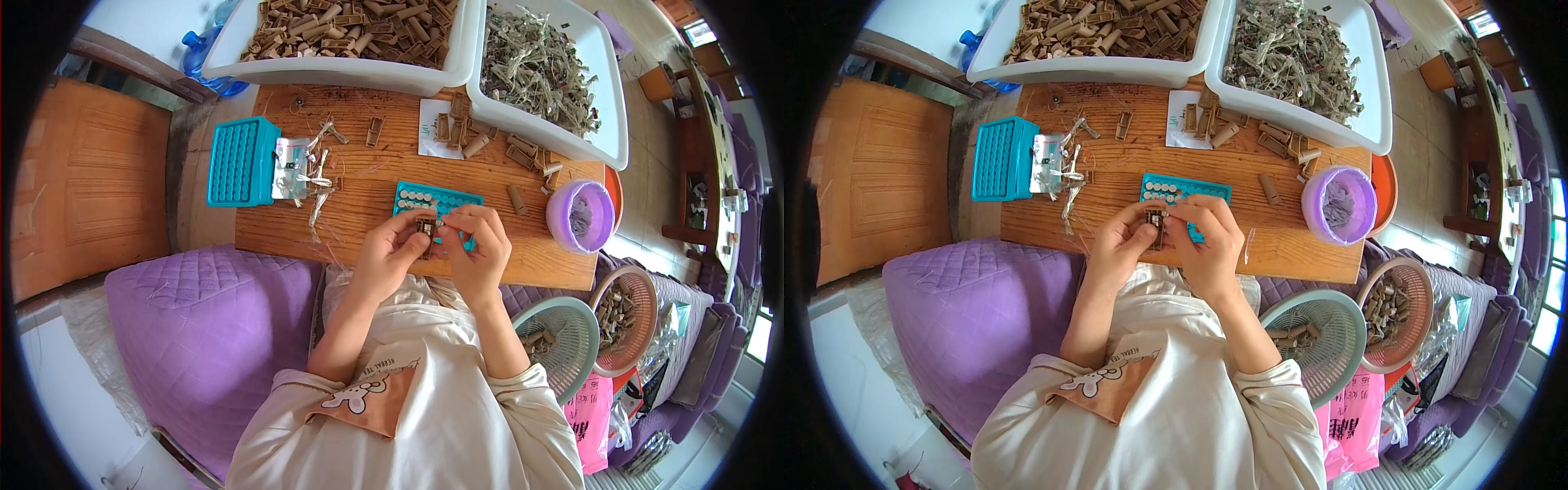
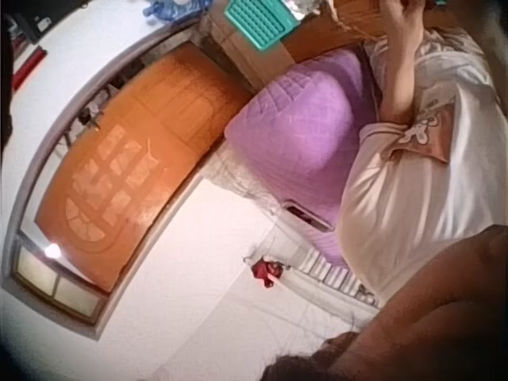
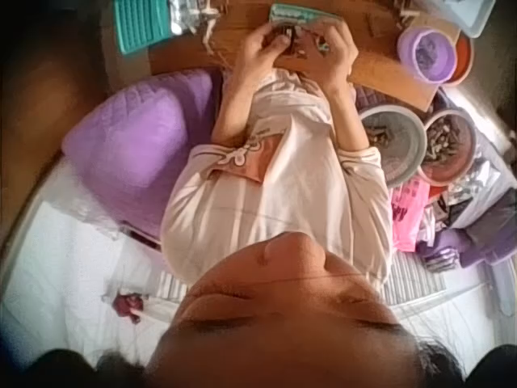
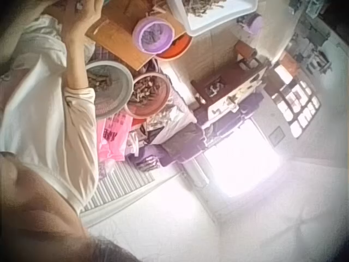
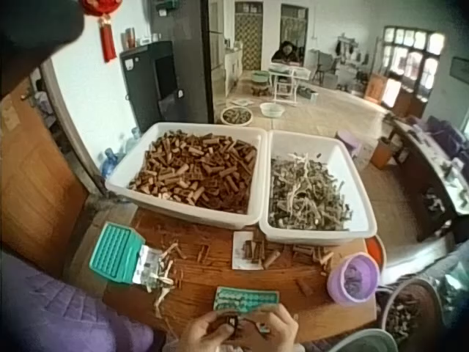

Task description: The person is assembling small electronic or mechanical components into a blue plastic tray.

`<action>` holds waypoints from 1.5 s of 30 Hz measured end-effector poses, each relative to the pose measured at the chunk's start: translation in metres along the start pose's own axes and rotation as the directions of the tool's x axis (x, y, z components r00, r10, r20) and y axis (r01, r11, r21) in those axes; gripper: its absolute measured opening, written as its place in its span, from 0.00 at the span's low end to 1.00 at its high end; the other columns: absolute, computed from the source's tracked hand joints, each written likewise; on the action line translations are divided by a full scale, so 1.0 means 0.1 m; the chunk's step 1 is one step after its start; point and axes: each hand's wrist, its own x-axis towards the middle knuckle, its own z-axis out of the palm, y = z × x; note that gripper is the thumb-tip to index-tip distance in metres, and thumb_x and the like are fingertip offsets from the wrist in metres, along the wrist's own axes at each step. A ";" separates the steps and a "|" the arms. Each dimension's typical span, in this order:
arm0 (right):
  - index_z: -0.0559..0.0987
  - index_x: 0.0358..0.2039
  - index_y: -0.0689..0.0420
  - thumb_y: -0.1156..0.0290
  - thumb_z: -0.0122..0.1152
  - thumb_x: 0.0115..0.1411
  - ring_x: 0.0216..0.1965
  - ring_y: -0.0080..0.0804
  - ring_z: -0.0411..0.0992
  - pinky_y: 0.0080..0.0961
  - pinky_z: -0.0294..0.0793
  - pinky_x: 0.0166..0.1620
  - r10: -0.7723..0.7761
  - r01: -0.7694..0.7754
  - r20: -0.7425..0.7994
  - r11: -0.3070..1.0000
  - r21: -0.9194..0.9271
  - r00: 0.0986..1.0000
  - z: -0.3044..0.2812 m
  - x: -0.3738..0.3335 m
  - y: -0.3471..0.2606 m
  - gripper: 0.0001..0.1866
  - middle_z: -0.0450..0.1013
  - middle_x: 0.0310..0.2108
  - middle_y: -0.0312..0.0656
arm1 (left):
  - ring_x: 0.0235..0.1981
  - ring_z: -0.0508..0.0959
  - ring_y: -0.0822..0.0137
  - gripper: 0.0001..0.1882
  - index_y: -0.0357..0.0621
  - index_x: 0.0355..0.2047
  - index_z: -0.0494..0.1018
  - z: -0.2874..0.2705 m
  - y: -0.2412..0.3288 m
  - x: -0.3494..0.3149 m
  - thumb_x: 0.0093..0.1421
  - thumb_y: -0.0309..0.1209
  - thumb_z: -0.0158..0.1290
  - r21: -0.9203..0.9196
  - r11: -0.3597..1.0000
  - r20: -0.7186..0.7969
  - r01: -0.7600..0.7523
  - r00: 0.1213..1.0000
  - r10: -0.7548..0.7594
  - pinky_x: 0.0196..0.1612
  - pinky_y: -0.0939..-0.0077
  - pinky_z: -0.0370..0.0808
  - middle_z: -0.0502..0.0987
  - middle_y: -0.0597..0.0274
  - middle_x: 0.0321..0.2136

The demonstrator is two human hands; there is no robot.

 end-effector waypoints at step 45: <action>0.73 0.33 0.64 0.85 0.60 0.43 0.36 0.22 0.67 0.14 0.70 0.35 0.332 -0.368 0.160 0.857 0.361 0.930 -0.47 0.09 -0.33 0.14 0.65 0.35 0.38 | 0.42 0.72 0.66 0.19 0.39 0.49 0.59 0.31 0.14 -0.17 0.59 0.33 0.43 -0.393 0.918 -0.120 -0.052 0.993 0.004 0.45 0.72 0.71 0.67 0.54 0.43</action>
